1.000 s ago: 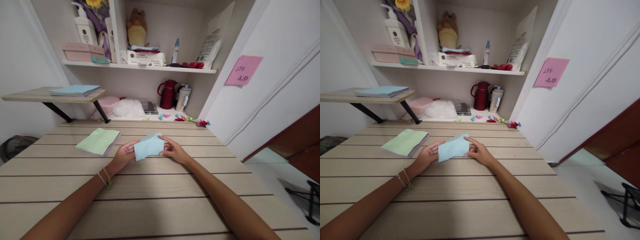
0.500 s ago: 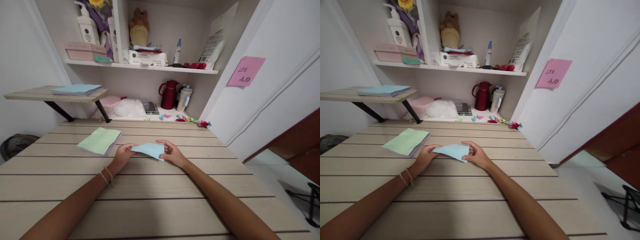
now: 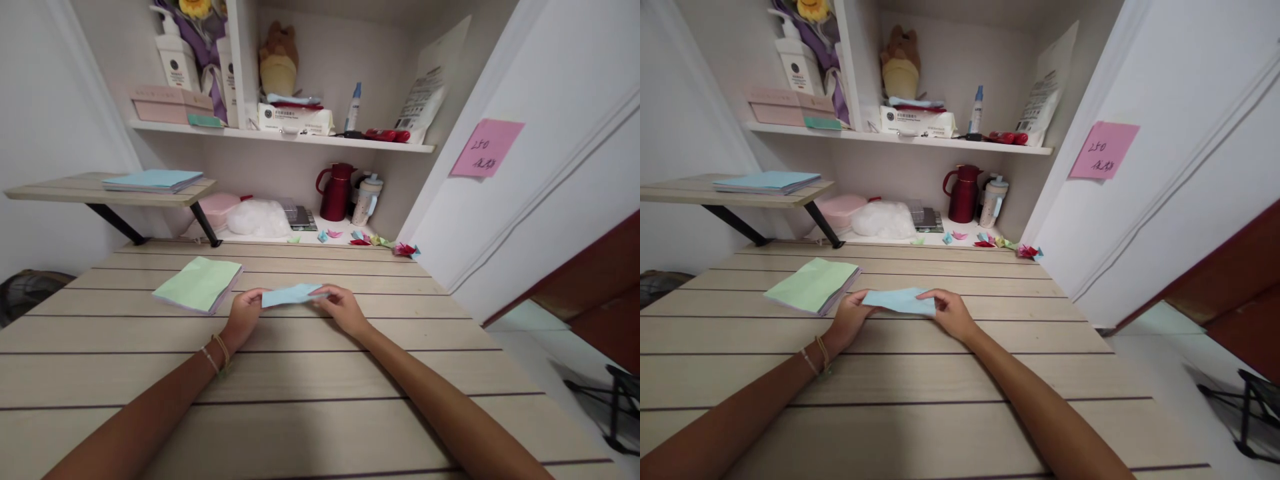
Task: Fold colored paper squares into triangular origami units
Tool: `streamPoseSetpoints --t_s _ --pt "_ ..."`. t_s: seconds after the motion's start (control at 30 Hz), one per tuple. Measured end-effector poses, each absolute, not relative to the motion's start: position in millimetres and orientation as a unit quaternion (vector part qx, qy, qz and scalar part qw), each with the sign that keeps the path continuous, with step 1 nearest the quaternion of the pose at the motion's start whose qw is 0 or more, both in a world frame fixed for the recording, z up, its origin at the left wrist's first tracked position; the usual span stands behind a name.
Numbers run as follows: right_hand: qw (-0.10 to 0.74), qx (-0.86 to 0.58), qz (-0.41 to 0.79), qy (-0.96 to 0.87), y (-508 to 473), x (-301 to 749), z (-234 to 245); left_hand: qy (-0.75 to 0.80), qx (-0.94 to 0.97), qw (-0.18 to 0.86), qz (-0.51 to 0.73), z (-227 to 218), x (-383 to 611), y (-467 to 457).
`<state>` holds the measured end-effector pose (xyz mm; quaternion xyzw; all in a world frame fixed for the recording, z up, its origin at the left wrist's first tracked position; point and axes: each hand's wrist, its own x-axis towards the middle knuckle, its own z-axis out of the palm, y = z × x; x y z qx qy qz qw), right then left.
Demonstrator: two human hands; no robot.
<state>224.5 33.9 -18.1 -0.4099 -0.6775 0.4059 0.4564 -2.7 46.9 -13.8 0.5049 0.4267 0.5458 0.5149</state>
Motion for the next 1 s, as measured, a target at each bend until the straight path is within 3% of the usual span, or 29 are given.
streamPoseSetpoints --t_s 0.17,0.4,0.57,0.83,1.0 --pt "0.563 -0.483 0.428 -0.517 45.5 206.9 -10.1 0.445 0.485 0.516 0.548 -13.0 -0.1 46.0" --pt "0.633 -0.433 0.437 -0.47 48.4 187.8 -22.2 0.431 0.45 0.51 0.593 -11.8 -0.9 47.1" --pt "0.578 -0.392 0.421 -0.579 37.0 188.2 -25.8 0.434 0.465 0.49 0.596 -14.1 -3.5 50.1" --pt "0.361 -0.352 0.316 -0.804 30.8 193.5 -23.2 0.448 0.453 0.457 0.62 -23.5 -7.8 54.7" --pt "0.365 -0.373 0.252 -0.815 32.1 193.1 -29.5 0.431 0.44 0.478 0.626 -18.1 -7.6 51.7"
